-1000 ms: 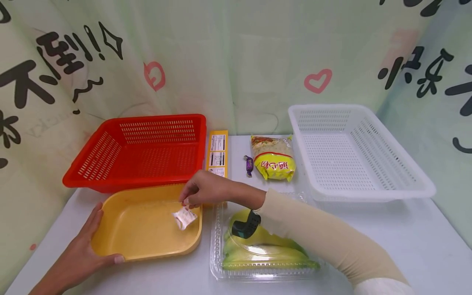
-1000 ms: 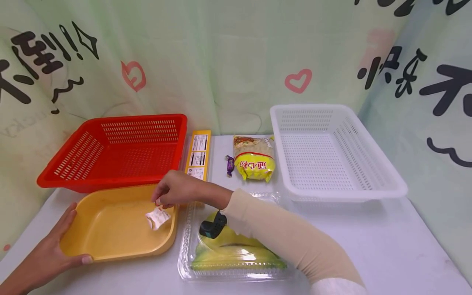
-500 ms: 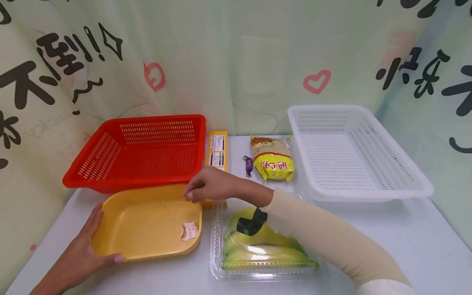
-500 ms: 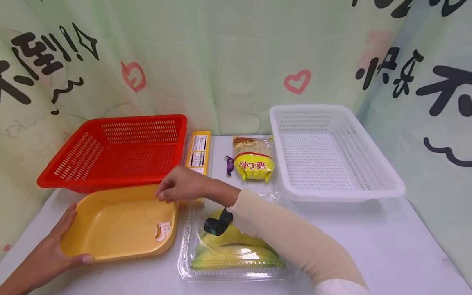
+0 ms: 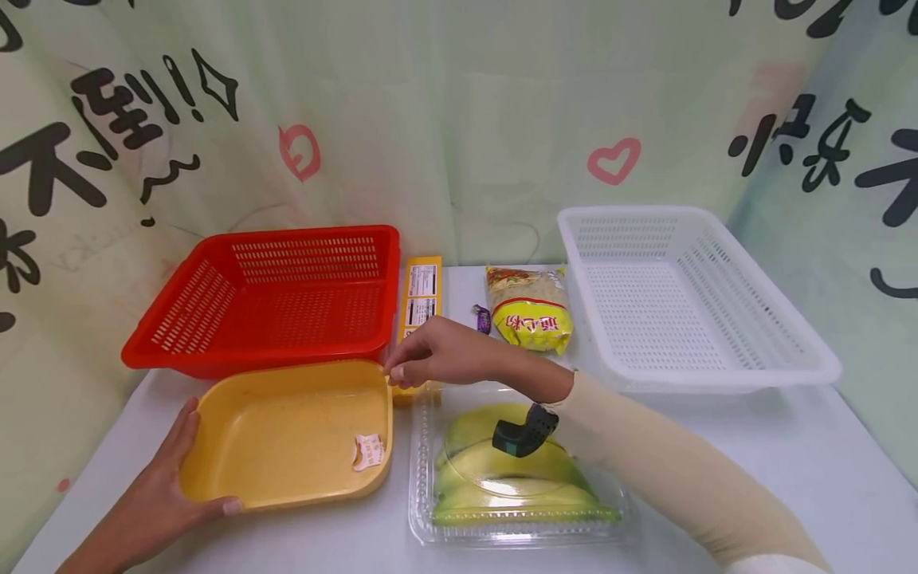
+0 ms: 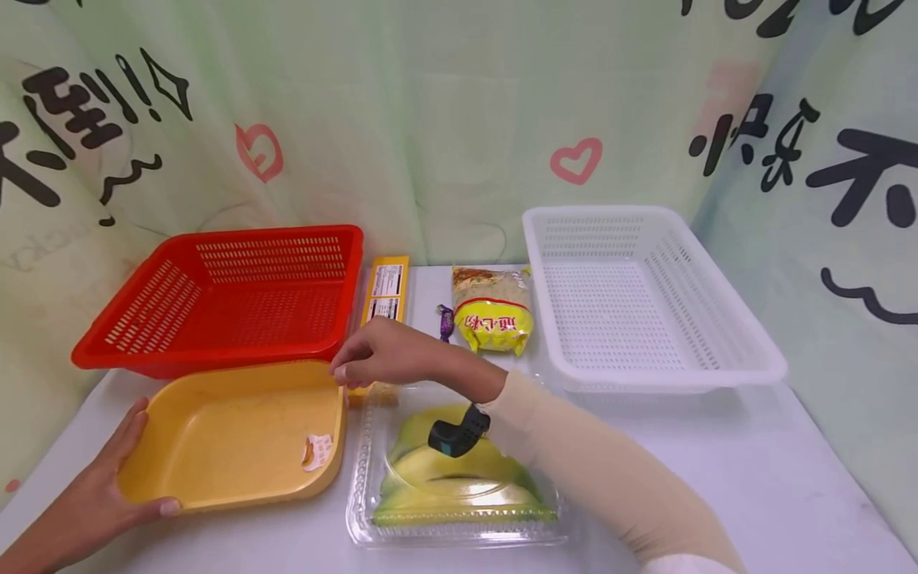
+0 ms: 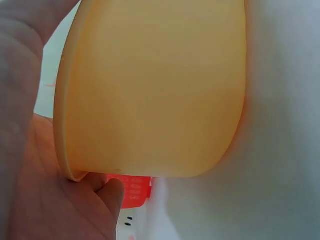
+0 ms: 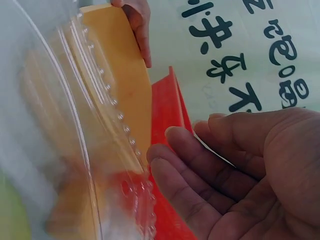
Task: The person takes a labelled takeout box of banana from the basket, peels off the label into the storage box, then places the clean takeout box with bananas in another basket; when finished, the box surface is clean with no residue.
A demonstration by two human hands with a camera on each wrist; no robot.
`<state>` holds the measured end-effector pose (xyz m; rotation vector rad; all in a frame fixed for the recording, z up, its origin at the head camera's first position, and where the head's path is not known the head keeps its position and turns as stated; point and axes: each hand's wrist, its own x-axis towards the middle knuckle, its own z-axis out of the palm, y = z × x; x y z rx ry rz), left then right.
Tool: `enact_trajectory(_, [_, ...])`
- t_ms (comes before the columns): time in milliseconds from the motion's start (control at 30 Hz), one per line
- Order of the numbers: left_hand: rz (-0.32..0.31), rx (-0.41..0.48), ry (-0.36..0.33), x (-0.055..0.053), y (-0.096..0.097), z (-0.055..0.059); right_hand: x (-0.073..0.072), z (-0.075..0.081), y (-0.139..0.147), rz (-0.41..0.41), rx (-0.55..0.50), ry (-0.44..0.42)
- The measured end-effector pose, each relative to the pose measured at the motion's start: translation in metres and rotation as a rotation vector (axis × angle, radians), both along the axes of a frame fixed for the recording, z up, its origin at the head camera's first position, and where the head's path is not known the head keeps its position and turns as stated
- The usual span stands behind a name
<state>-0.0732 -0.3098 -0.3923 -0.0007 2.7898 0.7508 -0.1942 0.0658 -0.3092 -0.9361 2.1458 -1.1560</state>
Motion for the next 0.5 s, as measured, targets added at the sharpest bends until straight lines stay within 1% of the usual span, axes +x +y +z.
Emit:
enact_trajectory(233, [0.002, -0.038, -0.038, -0.002, -0.002, 0.006, 0.002, 0.008, 0.023, -0.016, -0.024, 0.027])
enact_trajectory(300, [0.006, -0.036, -0.034, -0.003, -0.003, 0.009, 0.004, 0.012, 0.029, -0.027, -0.025, 0.033])
enact_trajectory(367, [0.011, -0.032, -0.01, -0.003, -0.004, 0.011, 0.006, 0.015, 0.035, -0.033, -0.03, 0.042])
enact_trajectory(500, [0.027, -0.01, 0.079, -0.001, -0.001, 0.016, 0.011, 0.018, 0.048, -0.044, -0.028, 0.073])
